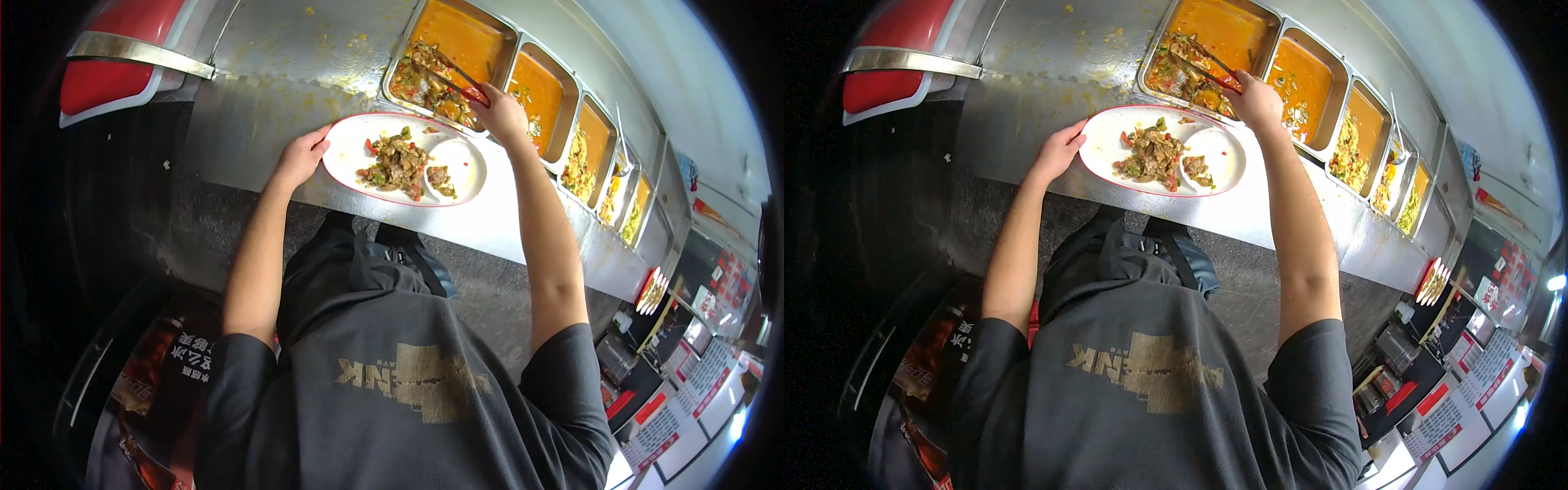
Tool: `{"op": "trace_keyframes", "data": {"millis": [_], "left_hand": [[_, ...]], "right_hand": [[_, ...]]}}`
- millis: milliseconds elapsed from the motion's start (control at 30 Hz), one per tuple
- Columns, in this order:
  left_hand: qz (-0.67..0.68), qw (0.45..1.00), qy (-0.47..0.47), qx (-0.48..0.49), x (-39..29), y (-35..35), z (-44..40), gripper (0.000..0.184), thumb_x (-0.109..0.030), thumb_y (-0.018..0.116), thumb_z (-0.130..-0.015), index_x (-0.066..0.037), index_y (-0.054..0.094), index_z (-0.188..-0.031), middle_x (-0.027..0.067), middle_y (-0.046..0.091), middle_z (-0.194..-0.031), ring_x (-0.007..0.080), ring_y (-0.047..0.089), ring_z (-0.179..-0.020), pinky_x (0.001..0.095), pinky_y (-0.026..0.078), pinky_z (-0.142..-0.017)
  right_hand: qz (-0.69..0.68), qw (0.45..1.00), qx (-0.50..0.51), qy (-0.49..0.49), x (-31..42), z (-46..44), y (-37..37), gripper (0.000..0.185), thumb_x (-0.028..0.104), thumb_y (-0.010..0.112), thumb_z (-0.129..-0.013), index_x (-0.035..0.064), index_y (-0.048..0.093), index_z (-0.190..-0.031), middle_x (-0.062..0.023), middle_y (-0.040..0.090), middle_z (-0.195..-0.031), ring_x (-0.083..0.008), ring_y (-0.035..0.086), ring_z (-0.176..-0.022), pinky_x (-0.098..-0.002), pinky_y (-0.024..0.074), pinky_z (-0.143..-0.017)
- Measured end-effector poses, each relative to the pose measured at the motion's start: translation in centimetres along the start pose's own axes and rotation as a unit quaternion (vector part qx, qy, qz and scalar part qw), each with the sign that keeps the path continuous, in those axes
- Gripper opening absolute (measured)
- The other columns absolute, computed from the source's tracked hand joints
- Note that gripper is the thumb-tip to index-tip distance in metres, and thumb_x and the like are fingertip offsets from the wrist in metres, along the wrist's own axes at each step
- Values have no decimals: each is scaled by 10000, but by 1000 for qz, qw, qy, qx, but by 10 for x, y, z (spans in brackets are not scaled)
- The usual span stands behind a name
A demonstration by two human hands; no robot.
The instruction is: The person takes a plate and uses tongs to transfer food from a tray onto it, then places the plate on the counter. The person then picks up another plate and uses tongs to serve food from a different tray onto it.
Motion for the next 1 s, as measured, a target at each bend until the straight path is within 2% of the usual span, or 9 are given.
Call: {"op": "trace_keyframes", "data": {"millis": [100, 200, 300, 400, 433, 533, 667, 800, 1000], "left_hand": [[8, 1000, -2, 1, -1, 0, 0, 396, -182, 570, -976, -35, 551, -1343, 145, 634, -1285, 227, 609, -1165, 319, 451, -992], [11, 1000, 1, 3, 1, -1, 1, 394, -181, 571, -976, -35, 553, -1341, 146, 635, -1283, 227, 612, -1159, 320, 454, -987], [11, 1000, 6, 4, 5, 1, -3, 391, -182, 574, -974, -39, 557, -1338, 148, 636, -1281, 226, 615, -1153, 322, 457, -983], [10, 1000, 5, 2, 4, 0, -3, 391, -181, 582, -970, -43, 561, -1335, 149, 638, -1277, 225, 619, -1148, 324, 461, -978], [15, 1000, 9, 1, 7, 1, -4, 393, -180, 587, -968, -44, 562, -1335, 148, 638, -1276, 226, 620, -1146, 324, 462, -977], [17, 1000, 8, 1, 9, 0, -3, 398, -174, 600, -959, -43, 563, -1333, 148, 638, -1276, 229, 623, -1144, 326, 465, -975], [10, 999, 34, -30, 13, 4, -4, 407, -169, 612, -950, -42, 561, -1334, 150, 637, -1276, 234, 626, -1144, 331, 469, -974], [9, 999, 29, -31, 5, 1, -1, 409, -166, 610, -950, -33, 558, -1334, 160, 632, -1279, 237, 622, -1155, 332, 468, -980], [3, 1000, 23, 0, 15, 3, -6, 420, -151, 593, -967, -2, 529, -1354, 149, 627, -1294, 199, 610, -1149, 309, 452, -991]], "right_hand": [[16, 999, -27, -24, 5, -12, 7, 431, 430, 611, -905, 219, 603, -1280, -86, 679, -1159, -304, 657, -1043, -424, 525, -865], [29, 999, 26, 8, 14, -17, 5, 420, 438, 593, -916, 216, 605, -1272, -85, 664, -1185, -314, 655, -1040, -438, 525, -851], [55, 998, 8, -22, 18, -15, 4, 404, 433, 587, -919, 218, 613, -1260, -90, 685, -1114, -303, 666, -1003, -445, 530, -811], [6, 1000, 27, -6, 16, -3, -5, 370, 423, 594, -912, 213, 641, -1213, -105, 703, -1029, -297, 678, -953, -442, 531, -771], [-45, 999, -16, -8, 12, 6, -6, 359, 401, 611, -903, 208, 665, -1201, -120, 714, -955, -297, 687, -902, -420, 529, -739], [-141, 989, -27, 24, -4, 32, -16, 372, 384, 631, -891, 200, 676, -1212, -127, 719, -946, -296, 690, -871, -407, 528, -749], [-246, 969, -18, 3, -14, 77, -35, 368, 274, 698, -888, 76, 683, -1198, -132, 731, -973, -196, 699, -874, -322, 521, -810], [-360, 933, 25, -12, -28, 127, -18, 362, 191, 715, -887, 49, 670, -1218, -123, 734, -1032, -125, 662, -906, -289, 502, -856], [-203, 977, 67, -26, -3, 184, -32, 450, 250, 763, -826, 62, 658, -1221, -151, 715, -1001, -250, 692, -849, -347, 541, -786]]}}
Point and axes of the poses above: each hand's wrist, its own z-axis away from the middle knuckle, its own y-axis out of the palm, x = y × z, the point moved 4 cm from there along -z, towards the middle knuckle
